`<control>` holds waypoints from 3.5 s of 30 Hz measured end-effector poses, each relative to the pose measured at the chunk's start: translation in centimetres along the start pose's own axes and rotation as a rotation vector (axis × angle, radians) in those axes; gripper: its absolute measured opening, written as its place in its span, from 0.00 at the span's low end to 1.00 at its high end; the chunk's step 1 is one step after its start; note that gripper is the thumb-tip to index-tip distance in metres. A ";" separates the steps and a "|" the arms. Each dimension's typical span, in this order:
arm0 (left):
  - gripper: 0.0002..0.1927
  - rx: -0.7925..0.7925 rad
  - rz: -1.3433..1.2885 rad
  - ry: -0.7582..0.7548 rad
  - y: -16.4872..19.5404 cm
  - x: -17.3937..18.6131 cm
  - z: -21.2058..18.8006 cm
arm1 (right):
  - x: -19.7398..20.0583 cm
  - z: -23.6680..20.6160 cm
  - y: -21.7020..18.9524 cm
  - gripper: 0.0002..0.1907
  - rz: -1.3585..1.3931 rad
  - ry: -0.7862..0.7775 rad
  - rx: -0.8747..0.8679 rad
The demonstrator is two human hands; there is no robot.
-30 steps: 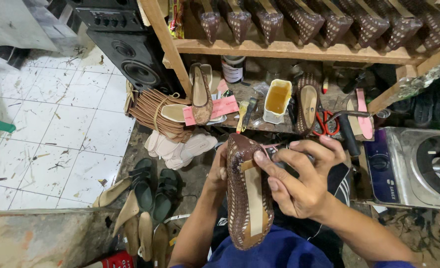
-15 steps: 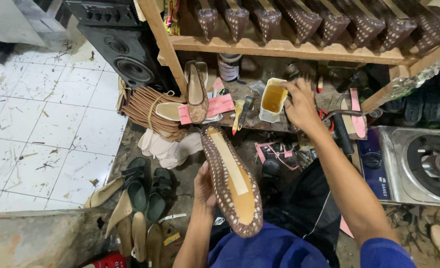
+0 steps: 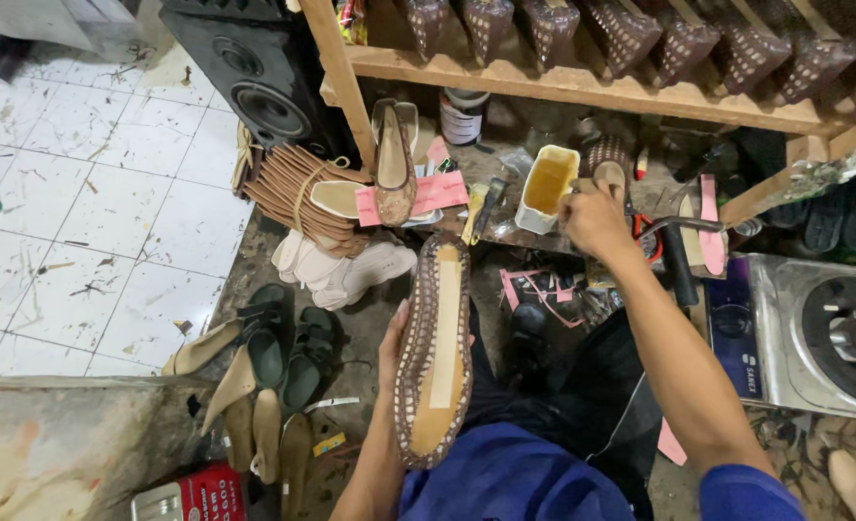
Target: The person holds a woven shoe upper and applies yellow glue from a container along the sole edge, pressing and smoothing the glued edge with their fingers. They rotate the shoe to reach different sections, briefly set it near a small burner, and continue coating the edge by hand.
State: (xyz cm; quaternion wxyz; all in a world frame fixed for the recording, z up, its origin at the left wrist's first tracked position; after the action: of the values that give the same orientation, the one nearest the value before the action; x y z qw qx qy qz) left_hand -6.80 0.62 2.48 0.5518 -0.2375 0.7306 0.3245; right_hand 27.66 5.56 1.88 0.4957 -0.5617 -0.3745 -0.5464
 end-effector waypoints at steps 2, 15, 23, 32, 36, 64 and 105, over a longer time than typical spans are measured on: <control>0.28 -0.030 0.078 -0.054 0.6 -1.5 0.6 | 3.7 -1.6 -2.1 0.11 0.337 0.217 0.132; 0.40 -0.104 0.376 -0.096 -0.5 -9.2 0.2 | 14.3 -12.9 -13.0 0.36 0.576 0.503 0.472; 0.42 -0.123 0.411 -0.084 -0.2 -8.8 -0.1 | 15.1 -14.3 -12.6 0.29 0.266 0.670 0.367; 0.44 -0.088 0.395 -0.150 -0.1 -9.0 -0.3 | 15.5 -13.9 -11.5 0.26 0.095 0.674 0.412; 0.43 -0.071 0.417 -0.152 0.2 -9.3 -0.5 | 15.6 -13.9 -11.1 0.25 0.051 0.720 0.460; 0.39 0.042 0.342 -0.122 0.6 -9.9 -0.3 | 15.9 -14.0 -10.5 0.24 -0.057 0.924 0.698; 0.39 0.006 0.395 -0.176 0.5 -8.9 0.1 | 15.8 -14.2 -10.8 0.20 0.074 0.817 0.713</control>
State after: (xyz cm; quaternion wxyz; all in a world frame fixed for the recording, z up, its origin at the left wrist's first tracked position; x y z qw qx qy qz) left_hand -4.61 0.88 11.14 0.5396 -0.0589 0.7130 0.4438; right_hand 15.80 -7.61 17.78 0.7797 -0.1133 -0.2934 -0.5415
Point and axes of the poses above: each hand's wrist, its own z-axis towards the middle knuckle, its own x-axis out of the back of the hand, y = z × x, the point moved 1 cm from there along z, towards the middle knuckle, and after that the axes turned 6 degrees about -z, right-handed, at the moved point
